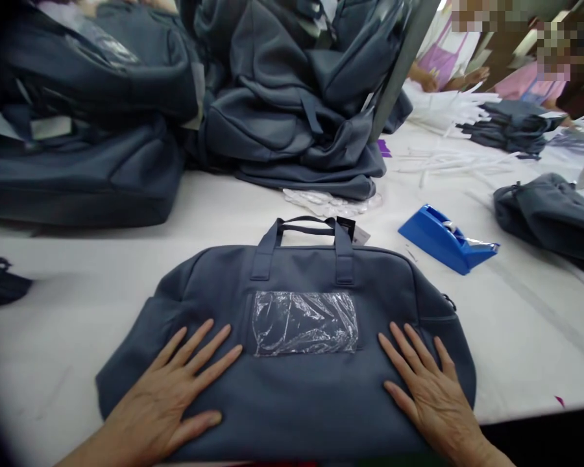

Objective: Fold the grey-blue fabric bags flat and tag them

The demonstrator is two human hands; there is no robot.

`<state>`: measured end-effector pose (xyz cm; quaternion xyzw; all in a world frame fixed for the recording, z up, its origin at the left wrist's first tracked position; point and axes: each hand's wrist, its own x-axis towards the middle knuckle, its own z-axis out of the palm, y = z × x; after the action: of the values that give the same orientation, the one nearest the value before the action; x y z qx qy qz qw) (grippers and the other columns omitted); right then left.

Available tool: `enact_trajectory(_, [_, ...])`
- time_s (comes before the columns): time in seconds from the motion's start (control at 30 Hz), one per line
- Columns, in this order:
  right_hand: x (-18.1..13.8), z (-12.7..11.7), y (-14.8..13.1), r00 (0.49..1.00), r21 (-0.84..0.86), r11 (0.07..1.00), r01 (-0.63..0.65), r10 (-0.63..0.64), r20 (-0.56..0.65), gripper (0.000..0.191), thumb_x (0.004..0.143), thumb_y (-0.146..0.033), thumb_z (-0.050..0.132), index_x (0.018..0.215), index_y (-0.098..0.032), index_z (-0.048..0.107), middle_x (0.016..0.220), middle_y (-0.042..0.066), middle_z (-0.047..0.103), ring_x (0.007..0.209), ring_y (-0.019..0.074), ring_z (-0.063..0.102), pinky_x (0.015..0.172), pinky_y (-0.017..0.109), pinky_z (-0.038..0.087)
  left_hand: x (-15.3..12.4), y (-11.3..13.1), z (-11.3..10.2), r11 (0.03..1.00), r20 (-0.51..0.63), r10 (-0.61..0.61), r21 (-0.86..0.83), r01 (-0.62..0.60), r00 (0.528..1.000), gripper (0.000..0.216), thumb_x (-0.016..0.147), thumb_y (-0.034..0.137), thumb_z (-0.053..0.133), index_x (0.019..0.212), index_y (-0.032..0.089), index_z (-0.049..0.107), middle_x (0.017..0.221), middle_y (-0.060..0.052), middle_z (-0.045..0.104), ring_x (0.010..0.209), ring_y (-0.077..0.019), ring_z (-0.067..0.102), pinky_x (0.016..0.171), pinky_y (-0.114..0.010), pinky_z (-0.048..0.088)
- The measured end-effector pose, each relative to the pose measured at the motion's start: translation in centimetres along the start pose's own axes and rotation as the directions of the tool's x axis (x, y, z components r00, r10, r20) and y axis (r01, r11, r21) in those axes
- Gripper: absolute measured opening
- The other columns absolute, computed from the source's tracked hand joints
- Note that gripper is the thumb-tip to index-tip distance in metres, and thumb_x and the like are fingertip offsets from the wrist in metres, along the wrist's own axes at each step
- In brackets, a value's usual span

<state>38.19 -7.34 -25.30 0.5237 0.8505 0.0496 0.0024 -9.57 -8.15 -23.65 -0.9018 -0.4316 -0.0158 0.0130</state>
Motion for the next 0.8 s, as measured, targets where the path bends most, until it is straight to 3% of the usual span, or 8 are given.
enact_trajectory(0.2, [0.0, 0.5, 0.1, 0.999, -0.040, 0.999, -0.031, 0.032, 0.015, 0.061, 0.096, -0.055, 0.031, 0.154, -0.039, 0.022, 0.160, -0.001, 0.027, 0.146, 0.0284, 0.026, 0.117, 0.057, 0.013, 0.1, 0.2, 0.0, 0.998, 0.018, -0.031, -0.060, 0.032, 0.999, 0.075, 0.089, 0.071, 0.040, 0.154, 0.039, 0.020, 0.161, -0.003, 0.026, 0.146, -0.0352, 0.024, 0.116, -0.055, 0.017])
enact_trajectory(0.4, [0.3, 0.8, 0.2, 0.998, -0.065, 0.997, -0.045, 0.048, 0.050, 0.060, 0.098, -0.052, 0.019, 0.153, -0.031, 0.029, 0.161, 0.002, 0.025, 0.148, 0.0256, 0.020, 0.117, 0.057, 0.009, 0.0, 0.9, -0.5, 0.995, 0.033, -0.086, -0.057, 0.087, 0.996, 0.073, 0.092, 0.071, 0.032, 0.154, 0.033, 0.026, 0.160, -0.007, 0.029, 0.148, -0.0344, 0.019, 0.118, -0.055, 0.010])
enact_trajectory(0.6, [0.6, 1.0, 0.7, 0.996, -0.057, 0.997, -0.050, 0.054, 0.071, 0.061, 0.098, -0.054, 0.018, 0.154, -0.032, 0.025, 0.161, 0.002, 0.025, 0.147, 0.0259, 0.021, 0.116, 0.059, 0.013, -1.9, 1.3, -0.4, 0.979, -0.006, -0.202, -0.031, 0.202, 0.979, 0.076, 0.092, 0.072, 0.032, 0.154, 0.029, 0.026, 0.161, -0.010, 0.025, 0.149, -0.0337, 0.016, 0.119, -0.053, 0.009])
enact_trajectory(0.8, [0.6, 0.5, 0.3, 0.995, -0.046, 0.996, -0.078, 0.081, 0.066, 0.061, 0.097, -0.055, 0.017, 0.154, -0.032, 0.026, 0.161, 0.001, 0.024, 0.149, 0.0242, 0.018, 0.116, 0.058, 0.013, -1.8, 1.8, -1.6, 0.972, 0.062, -0.233, -0.026, 0.235, 0.971, 0.075, 0.092, 0.071, 0.032, 0.151, 0.024, 0.035, 0.157, -0.014, 0.032, 0.146, -0.0339, 0.023, 0.117, -0.055, 0.014])
